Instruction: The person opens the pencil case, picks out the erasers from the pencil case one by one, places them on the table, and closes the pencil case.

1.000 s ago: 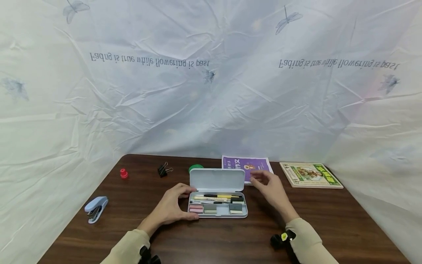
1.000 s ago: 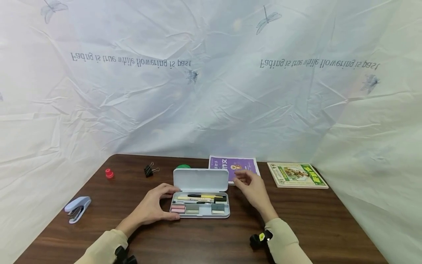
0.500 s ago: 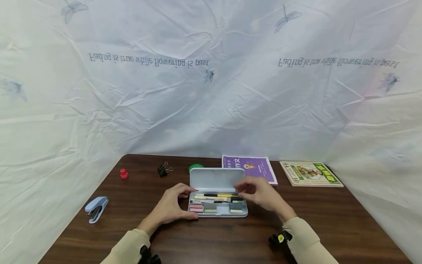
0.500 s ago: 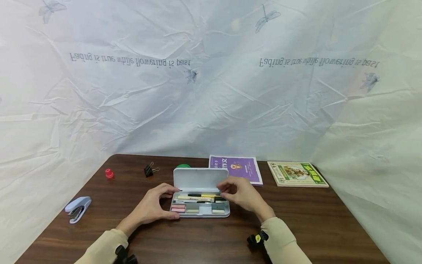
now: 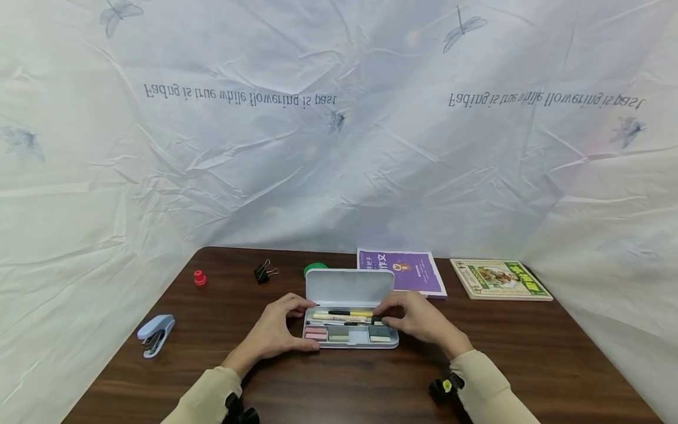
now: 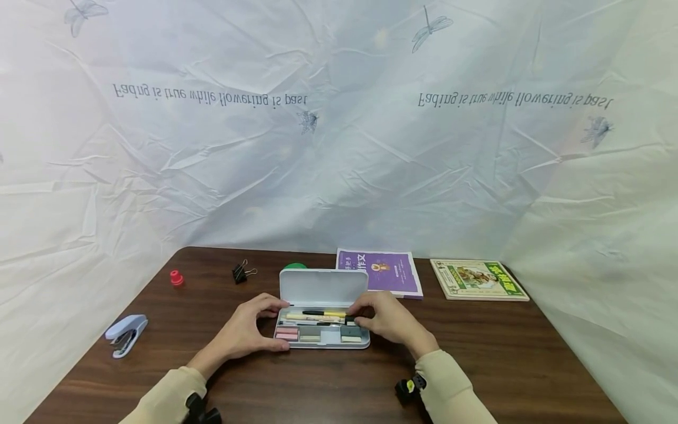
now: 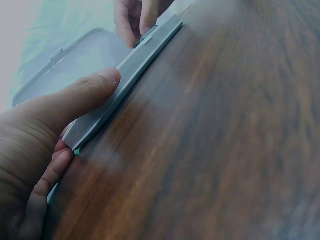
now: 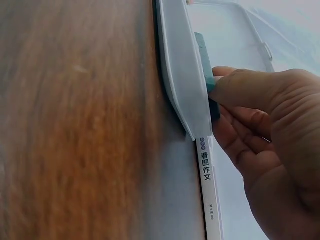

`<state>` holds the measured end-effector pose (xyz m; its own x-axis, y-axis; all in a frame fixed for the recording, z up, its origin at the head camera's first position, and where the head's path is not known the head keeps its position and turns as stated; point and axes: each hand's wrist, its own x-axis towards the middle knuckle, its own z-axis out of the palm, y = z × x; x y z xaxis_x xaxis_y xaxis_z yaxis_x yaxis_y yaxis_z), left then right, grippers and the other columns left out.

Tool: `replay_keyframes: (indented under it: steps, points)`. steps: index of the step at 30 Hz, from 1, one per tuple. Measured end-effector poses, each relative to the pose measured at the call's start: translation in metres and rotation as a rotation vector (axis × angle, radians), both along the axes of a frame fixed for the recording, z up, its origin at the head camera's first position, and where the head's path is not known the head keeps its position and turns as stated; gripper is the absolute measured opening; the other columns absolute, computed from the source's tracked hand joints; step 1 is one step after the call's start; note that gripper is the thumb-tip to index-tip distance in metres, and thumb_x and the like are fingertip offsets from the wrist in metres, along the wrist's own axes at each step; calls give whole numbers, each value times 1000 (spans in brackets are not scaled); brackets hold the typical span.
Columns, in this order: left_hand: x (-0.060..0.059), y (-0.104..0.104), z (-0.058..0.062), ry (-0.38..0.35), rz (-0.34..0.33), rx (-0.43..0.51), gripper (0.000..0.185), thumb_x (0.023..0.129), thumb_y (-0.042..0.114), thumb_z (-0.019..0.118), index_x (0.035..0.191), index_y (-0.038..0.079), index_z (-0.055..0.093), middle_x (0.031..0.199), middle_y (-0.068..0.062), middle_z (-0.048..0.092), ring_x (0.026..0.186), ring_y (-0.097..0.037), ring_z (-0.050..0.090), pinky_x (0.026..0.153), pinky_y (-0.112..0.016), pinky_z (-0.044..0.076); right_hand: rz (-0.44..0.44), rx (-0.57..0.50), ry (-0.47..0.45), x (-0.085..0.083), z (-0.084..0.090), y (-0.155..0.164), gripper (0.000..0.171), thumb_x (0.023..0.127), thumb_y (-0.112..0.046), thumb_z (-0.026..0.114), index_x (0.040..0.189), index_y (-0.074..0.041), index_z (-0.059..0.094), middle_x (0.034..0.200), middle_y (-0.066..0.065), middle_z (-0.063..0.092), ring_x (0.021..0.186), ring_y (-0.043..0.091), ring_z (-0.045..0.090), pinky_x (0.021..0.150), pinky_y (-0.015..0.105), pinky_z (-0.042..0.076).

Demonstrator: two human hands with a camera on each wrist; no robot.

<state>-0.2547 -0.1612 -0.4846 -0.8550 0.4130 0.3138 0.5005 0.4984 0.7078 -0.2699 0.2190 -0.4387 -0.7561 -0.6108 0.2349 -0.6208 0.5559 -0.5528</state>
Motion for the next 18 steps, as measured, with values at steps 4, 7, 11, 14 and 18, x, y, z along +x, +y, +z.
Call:
replay_keyframes:
  steps: [4, 7, 11, 14, 18]
  points:
    - [0, 0, 0, -1, 2, -5, 80, 74, 56, 104, 139, 20, 75, 132, 4, 69, 120, -17, 68, 105, -37, 62, -29, -38, 16, 1, 2, 0, 23, 97, -2, 84, 114, -19, 87, 112, -9, 81, 108, 14, 74, 99, 38, 63]
    - [0, 1, -1, 1, 0, -2, 79, 74, 55, 105, 138, 20, 76, 132, 4, 69, 119, -17, 68, 105, -37, 62, -39, -99, 27, 2, 7, 3, 24, 97, 1, 84, 112, -17, 85, 110, -6, 81, 105, 17, 75, 96, 36, 64]
    - [1, 1, -1, -1, -9, 2, 79, 74, 54, 104, 139, 19, 75, 133, 3, 69, 120, -18, 68, 105, -38, 62, -56, -156, 61, 2, 18, 15, 25, 95, 6, 82, 111, -14, 84, 107, -3, 79, 100, 21, 76, 89, 35, 67]
    - [1, 1, 0, -6, -9, 2, 80, 74, 55, 104, 140, 19, 75, 133, 2, 69, 120, -19, 68, 106, -39, 62, -113, -145, 141, 3, 27, 33, 28, 93, 7, 82, 109, -15, 84, 105, -5, 78, 97, 20, 76, 87, 36, 67]
    - [1, 0, 1, -10, -5, -5, 80, 74, 56, 104, 140, 20, 75, 134, 3, 68, 121, -20, 68, 106, -41, 62, -218, -109, 232, 8, 35, 68, 32, 91, 9, 82, 108, -18, 83, 105, -7, 77, 93, 17, 73, 79, 34, 64]
